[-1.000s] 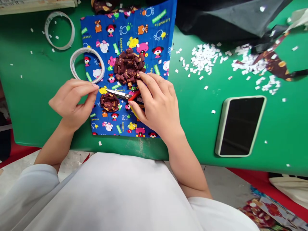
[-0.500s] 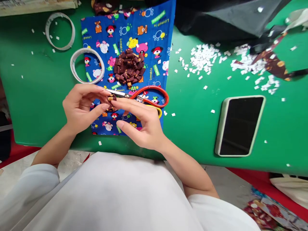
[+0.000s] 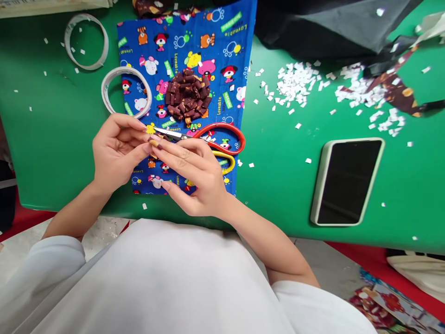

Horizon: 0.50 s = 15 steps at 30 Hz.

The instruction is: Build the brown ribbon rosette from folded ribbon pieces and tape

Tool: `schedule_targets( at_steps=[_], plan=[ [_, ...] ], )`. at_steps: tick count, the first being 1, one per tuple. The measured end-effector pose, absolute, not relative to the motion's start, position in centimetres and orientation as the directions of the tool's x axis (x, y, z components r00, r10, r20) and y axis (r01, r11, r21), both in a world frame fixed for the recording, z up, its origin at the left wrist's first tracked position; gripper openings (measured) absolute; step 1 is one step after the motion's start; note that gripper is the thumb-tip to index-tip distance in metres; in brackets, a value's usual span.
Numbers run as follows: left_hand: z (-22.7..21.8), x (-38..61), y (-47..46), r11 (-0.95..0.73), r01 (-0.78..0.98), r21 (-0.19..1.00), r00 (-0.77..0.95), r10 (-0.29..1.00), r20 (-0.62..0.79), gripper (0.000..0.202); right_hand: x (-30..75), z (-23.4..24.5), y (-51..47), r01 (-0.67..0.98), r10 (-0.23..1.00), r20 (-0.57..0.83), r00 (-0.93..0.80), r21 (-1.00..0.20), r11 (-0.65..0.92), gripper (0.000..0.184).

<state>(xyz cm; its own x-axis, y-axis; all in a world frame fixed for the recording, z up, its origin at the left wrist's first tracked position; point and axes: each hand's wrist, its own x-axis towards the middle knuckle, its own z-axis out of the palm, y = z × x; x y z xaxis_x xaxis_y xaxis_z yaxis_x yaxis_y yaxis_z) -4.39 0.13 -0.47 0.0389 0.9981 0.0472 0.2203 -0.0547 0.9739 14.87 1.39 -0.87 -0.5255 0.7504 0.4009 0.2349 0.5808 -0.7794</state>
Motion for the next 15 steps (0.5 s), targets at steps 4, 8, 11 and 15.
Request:
schedule_targets(
  at_steps=[4,8,11,15],
  plan=[
    [-0.45,-4.27,0.14,-0.114,0.171,0.979,0.033,0.993,0.110,0.022,14.85,-1.14,1.26,0.371,0.787,0.353,-0.506,-0.735,0.567,0.036],
    [-0.53,-4.11,-0.04,-0.106,0.269,0.957,0.038,0.994,0.100,0.024,14.89,-1.16,1.16,0.404,0.809,0.368,-0.457,-0.724,0.558,0.030],
    [-0.66,-4.03,-0.13,-0.105,0.267,0.958,0.035,0.994,0.099,0.024,14.91,-1.05,1.18,0.352,0.801,0.410,-0.436,-0.741,0.571,0.026],
    [-0.73,-3.94,-0.07,-0.125,0.126,0.984,0.085,0.990,0.115,0.024,14.90,-0.98,1.25,0.310,0.788,0.453,-0.417,-0.744,0.592,0.027]
  ],
)
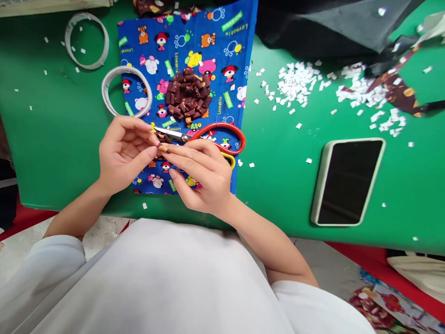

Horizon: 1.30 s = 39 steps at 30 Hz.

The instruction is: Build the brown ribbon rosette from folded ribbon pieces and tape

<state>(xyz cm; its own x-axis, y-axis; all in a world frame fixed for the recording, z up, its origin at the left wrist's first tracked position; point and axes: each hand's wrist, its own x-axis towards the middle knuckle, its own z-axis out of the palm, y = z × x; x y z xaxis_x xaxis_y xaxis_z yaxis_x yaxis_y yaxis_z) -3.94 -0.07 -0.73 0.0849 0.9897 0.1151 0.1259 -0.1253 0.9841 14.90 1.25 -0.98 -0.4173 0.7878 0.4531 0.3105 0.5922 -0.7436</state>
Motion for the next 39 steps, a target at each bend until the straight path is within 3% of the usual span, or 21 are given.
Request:
schedule_targets(
  at_steps=[3,9,15,19,24,27,31,35,39],
  plan=[
    [-0.7,-3.9,0.0,-0.116,0.093,0.989,0.111,0.988,0.106,0.028,14.9,-1.0,1.3,0.288,0.777,0.462,-0.428,-0.745,0.602,0.030],
    [-0.7,-4.0,0.0,-0.106,0.191,0.976,0.058,0.994,0.096,0.028,14.8,-1.1,1.1,0.256,0.756,0.469,-0.457,-0.745,0.616,0.039],
    [-0.5,-4.0,0.0,-0.121,0.261,0.958,0.045,0.993,0.113,0.025,14.8,-1.2,1.1,0.322,0.770,0.418,-0.482,-0.732,0.600,0.032],
    [-0.5,-3.8,-0.1,-0.190,0.306,0.933,0.061,0.982,0.180,0.019,14.8,-1.0,1.1,0.318,0.792,0.455,-0.407,-0.742,0.590,0.025],
    [-0.5,-3.7,-0.5,-0.417,0.527,0.741,0.204,0.908,0.366,0.023,14.9,-0.9,1.3,0.417,0.841,0.416,-0.345,-0.735,0.535,0.025],
    [-0.5,-3.8,-0.5,-0.501,0.628,0.595,0.316,0.863,0.394,0.022,14.8,-1.3,1.4,0.443,0.813,0.442,-0.380,-0.684,0.579,0.023],
    [-0.8,-3.8,-0.4,-0.582,0.653,0.485,0.406,0.809,0.424,0.020,14.6,-1.8,1.4,0.478,0.772,0.492,-0.402,-0.607,0.635,0.009],
    [-1.0,-3.8,-0.3,-0.608,0.658,0.444,0.421,0.786,0.453,0.017,14.4,-2.0,1.4,0.483,0.765,0.485,-0.424,-0.593,0.644,0.007],
    [-0.6,-3.8,-0.2,-0.559,0.641,0.526,0.345,0.822,0.454,0.013,14.3,-1.7,1.4,0.453,0.802,0.454,-0.389,-0.664,0.595,0.008]
  ],
)
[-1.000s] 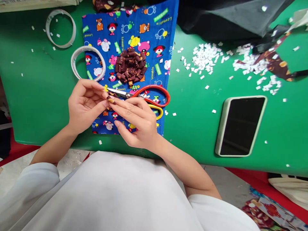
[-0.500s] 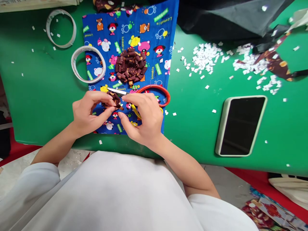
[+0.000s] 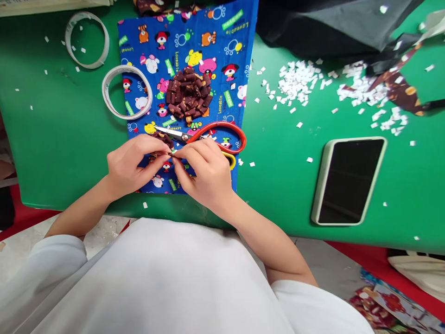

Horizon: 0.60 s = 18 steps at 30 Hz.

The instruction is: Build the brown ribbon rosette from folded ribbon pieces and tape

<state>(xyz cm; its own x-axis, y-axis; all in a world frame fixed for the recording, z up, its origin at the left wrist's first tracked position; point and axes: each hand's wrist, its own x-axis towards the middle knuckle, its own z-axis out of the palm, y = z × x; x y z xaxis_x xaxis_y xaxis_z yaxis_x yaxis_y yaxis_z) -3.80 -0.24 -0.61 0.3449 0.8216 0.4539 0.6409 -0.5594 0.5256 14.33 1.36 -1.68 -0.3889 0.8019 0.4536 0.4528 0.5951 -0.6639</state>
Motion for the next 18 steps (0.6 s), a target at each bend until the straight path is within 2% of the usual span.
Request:
schedule_targets(
  at_steps=[5,10,14,18],
  plan=[
    [-0.1,-3.7,-0.3,-0.460,0.574,0.678,0.173,0.877,0.449,0.003,14.4,-0.9,1.3,0.418,0.889,0.319,-0.329,-0.795,0.440,0.009],
    [-0.3,-3.0,-0.7,-0.329,0.443,0.834,0.112,0.943,0.313,0.007,14.3,-0.9,0.9,0.347,0.950,0.183,-0.254,-0.899,0.266,0.007],
    [-0.3,-2.8,-0.9,-0.213,0.438,0.873,0.084,0.977,0.197,0.010,14.2,-1.1,0.7,0.341,0.963,0.119,-0.242,-0.919,0.200,0.007],
    [-0.3,-2.9,-0.8,-0.193,0.486,0.852,0.095,0.981,0.168,0.011,14.2,-1.0,0.7,0.348,0.960,0.115,-0.256,-0.915,0.202,0.007]
  ],
)
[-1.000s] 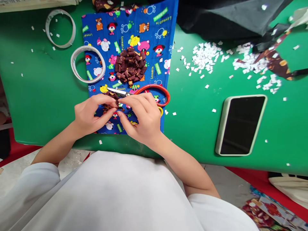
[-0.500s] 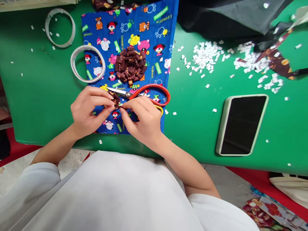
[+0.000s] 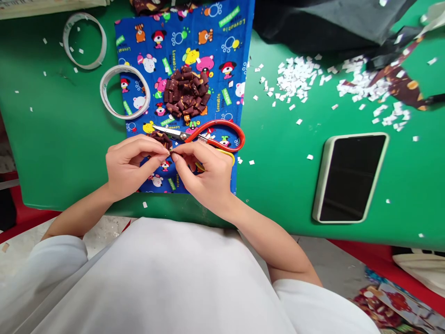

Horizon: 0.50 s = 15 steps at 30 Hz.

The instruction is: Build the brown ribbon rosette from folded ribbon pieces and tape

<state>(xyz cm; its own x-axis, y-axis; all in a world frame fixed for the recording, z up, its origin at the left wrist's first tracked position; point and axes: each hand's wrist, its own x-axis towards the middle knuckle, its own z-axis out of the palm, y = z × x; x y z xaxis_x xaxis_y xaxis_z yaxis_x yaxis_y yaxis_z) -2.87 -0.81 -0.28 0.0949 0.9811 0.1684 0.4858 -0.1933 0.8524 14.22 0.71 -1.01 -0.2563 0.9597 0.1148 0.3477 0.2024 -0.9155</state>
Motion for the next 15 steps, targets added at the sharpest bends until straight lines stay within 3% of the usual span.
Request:
schedule_targets(
  at_steps=[10,15],
  plan=[
    [-0.20,-2.79,-0.76,-0.266,0.507,0.820,0.124,0.964,0.235,0.005,14.20,-0.84,1.04,0.357,0.933,0.240,-0.269,-0.874,0.329,0.009],
    [-0.36,-2.62,-0.96,-0.200,0.535,0.821,0.060,0.978,0.198,0.005,14.20,-0.79,1.06,0.389,0.922,0.263,-0.286,-0.847,0.362,0.011]
  ],
)
